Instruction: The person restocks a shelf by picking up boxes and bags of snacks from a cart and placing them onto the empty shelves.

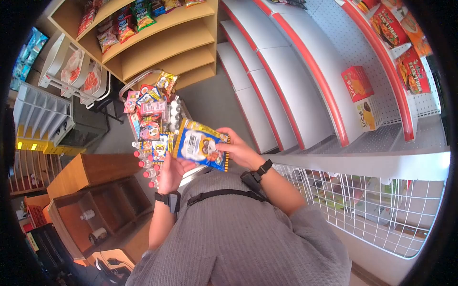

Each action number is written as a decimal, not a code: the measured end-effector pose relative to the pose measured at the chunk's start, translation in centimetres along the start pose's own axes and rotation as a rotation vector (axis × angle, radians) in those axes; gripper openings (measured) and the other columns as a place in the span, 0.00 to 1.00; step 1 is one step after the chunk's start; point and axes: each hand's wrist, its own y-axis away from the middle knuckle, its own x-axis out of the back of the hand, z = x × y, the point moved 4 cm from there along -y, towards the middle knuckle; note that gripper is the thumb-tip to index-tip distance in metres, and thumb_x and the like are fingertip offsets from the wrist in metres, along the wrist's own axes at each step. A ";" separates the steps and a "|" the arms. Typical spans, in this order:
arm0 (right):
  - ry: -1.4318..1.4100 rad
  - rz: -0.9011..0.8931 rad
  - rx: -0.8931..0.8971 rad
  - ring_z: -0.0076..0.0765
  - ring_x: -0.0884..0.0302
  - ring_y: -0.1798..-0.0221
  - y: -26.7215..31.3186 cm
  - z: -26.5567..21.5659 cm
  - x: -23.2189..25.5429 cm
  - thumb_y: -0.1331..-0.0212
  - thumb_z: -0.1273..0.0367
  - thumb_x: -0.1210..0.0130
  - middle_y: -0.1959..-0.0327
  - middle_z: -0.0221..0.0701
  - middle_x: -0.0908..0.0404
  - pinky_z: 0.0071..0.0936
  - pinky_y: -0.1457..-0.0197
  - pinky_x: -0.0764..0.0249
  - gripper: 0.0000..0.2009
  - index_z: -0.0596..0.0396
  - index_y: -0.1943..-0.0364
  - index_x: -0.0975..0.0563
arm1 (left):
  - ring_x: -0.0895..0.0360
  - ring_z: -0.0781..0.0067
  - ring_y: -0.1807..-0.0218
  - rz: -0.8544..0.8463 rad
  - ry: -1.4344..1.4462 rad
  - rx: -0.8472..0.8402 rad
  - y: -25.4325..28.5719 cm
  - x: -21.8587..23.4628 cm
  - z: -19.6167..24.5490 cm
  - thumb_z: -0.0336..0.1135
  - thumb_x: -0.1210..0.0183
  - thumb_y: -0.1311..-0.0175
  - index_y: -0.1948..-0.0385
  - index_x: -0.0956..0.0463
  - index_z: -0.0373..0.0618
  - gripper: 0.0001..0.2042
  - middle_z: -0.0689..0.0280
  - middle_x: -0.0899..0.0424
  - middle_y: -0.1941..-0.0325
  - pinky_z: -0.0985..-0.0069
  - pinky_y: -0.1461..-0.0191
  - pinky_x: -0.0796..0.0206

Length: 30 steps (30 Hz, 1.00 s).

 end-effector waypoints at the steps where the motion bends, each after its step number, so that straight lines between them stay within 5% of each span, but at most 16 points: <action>1: -0.075 0.087 -0.039 0.29 0.21 0.46 -0.1 0.3 0.5 0.33 0.69 0.38 0.46 0.33 0.22 0.32 0.44 0.22 0.27 0.51 0.34 0.37 | 0.27 0.57 0.31 -0.200 0.050 0.097 0.2 -0.3 -0.6 0.64 0.70 0.21 0.30 0.39 0.41 0.35 0.53 0.26 0.31 0.61 0.32 0.30; 2: -0.077 0.124 -0.062 0.29 0.20 0.48 -0.2 0.4 0.7 0.34 0.66 0.37 0.51 0.31 0.21 0.31 0.46 0.22 0.20 0.51 0.44 0.33 | 0.28 0.55 0.30 -0.199 0.038 0.127 0.6 -0.2 -1.4 0.69 0.73 0.24 0.29 0.41 0.41 0.40 0.51 0.26 0.31 0.58 0.33 0.29; 5: -0.021 0.108 -0.081 0.27 0.19 0.50 -0.6 0.9 1.1 0.33 0.65 0.37 0.52 0.31 0.20 0.30 0.48 0.22 0.15 0.51 0.51 0.30 | 0.28 0.55 0.30 -0.137 0.186 0.137 1.0 -1.3 -2.7 0.72 0.75 0.26 0.31 0.39 0.41 0.42 0.52 0.27 0.30 0.58 0.32 0.30; 6: 0.026 0.083 -0.045 0.25 0.19 0.51 -0.9 1.4 0.8 0.33 0.66 0.37 0.54 0.31 0.19 0.28 0.50 0.22 0.12 0.52 0.56 0.29 | 0.27 0.59 0.31 -0.122 0.221 0.106 1.1 -1.7 -3.0 0.62 0.63 0.21 0.32 0.38 0.41 0.33 0.54 0.27 0.31 0.57 0.34 0.27; 7: 0.029 0.073 -0.055 0.25 0.19 0.51 -1.0 2.0 0.7 0.33 0.66 0.37 0.54 0.31 0.19 0.28 0.50 0.22 0.12 0.52 0.56 0.29 | 0.27 0.59 0.31 -0.112 0.224 0.098 1.4 -2.0 -3.2 0.62 0.63 0.21 0.32 0.38 0.41 0.33 0.54 0.27 0.31 0.57 0.34 0.27; 9: 0.253 -0.052 -0.051 0.23 0.19 0.53 -1.4 2.8 -0.3 0.33 0.67 0.37 0.57 0.30 0.18 0.24 0.52 0.23 0.11 0.53 0.57 0.28 | 0.26 0.62 0.33 0.050 -0.095 0.131 2.1 -1.5 -3.2 0.46 0.51 0.20 0.31 0.38 0.43 0.24 0.57 0.26 0.32 0.60 0.39 0.23; 10: 0.225 -0.042 -0.079 0.20 0.21 0.57 -0.9 1.8 -2.4 0.33 0.68 0.38 0.60 0.27 0.18 0.22 0.52 0.23 0.10 0.54 0.57 0.28 | 0.24 0.67 0.35 0.133 0.021 0.205 2.1 -1.0 -3.1 0.32 0.45 0.24 0.33 0.36 0.44 0.21 0.61 0.24 0.35 0.64 0.41 0.21; 18: 0.241 -0.146 -0.338 0.22 0.20 0.50 -2.2 6.2 -2.2 0.28 0.64 0.43 0.51 0.29 0.17 0.24 0.49 0.22 0.09 0.52 0.52 0.26 | 0.21 0.71 0.40 0.314 -0.038 0.209 6.2 4.4 -3.3 0.32 0.42 0.27 0.37 0.31 0.44 0.18 0.65 0.20 0.39 0.68 0.43 0.24; 22: 0.236 0.028 -0.383 0.27 0.18 0.51 -3.1 7.8 -2.3 0.26 0.63 0.48 0.51 0.32 0.17 0.27 0.48 0.21 0.08 0.51 0.54 0.25 | 0.21 0.72 0.40 0.538 0.041 0.188 9.2 8.5 -3.6 0.30 0.42 0.28 0.38 0.30 0.45 0.18 0.66 0.19 0.41 0.72 0.44 0.23; 30: 0.146 0.041 -0.397 0.28 0.18 0.49 -5.0 11.6 -3.8 0.26 0.62 0.49 0.51 0.32 0.16 0.26 0.45 0.22 0.08 0.51 0.53 0.25 | 0.20 0.70 0.41 0.547 0.108 0.153 13.4 13.9 -2.0 0.29 0.40 0.30 0.39 0.29 0.44 0.19 0.65 0.19 0.41 0.69 0.44 0.23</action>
